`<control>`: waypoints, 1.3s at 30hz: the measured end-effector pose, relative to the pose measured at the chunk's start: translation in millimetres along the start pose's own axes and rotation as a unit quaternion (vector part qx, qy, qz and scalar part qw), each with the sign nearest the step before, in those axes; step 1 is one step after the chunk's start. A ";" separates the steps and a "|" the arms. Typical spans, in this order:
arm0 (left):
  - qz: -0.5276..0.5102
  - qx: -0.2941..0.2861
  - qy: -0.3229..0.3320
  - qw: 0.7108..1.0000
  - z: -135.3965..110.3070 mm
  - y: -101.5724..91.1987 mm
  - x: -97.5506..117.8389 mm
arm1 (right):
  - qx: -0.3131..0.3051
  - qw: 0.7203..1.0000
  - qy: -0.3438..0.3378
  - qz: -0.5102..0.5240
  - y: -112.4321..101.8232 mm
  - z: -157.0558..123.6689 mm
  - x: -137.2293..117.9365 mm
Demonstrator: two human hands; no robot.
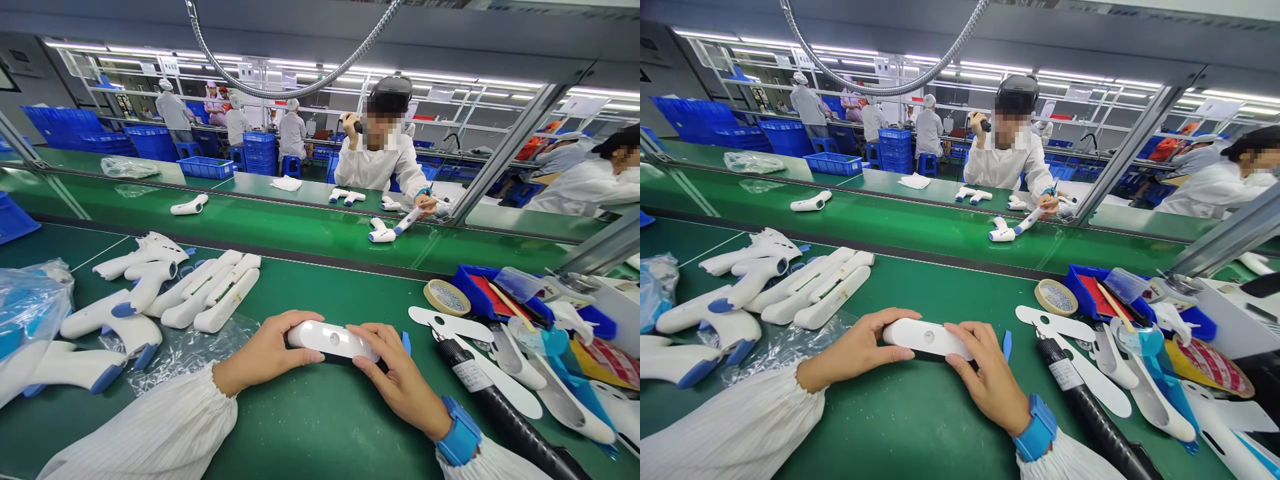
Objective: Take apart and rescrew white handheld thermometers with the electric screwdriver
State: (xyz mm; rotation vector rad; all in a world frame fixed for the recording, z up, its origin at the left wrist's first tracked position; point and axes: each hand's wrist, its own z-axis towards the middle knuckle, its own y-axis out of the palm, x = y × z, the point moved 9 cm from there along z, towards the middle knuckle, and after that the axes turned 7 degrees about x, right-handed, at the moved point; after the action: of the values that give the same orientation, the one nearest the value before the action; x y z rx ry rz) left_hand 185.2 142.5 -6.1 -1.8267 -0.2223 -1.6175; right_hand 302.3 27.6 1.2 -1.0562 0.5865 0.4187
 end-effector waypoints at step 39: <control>-0.017 -0.009 -0.020 1.000 -1.1 0.9 3.5 | -0.014 1.000 -0.002 -0.012 2.5 4.8 -0.9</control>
State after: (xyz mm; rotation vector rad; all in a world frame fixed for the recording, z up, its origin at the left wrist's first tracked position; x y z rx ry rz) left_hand 185.6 140.1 -3.2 -1.8788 -0.2584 -1.6118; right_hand 301.3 32.9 1.8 -1.0870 0.5651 0.4096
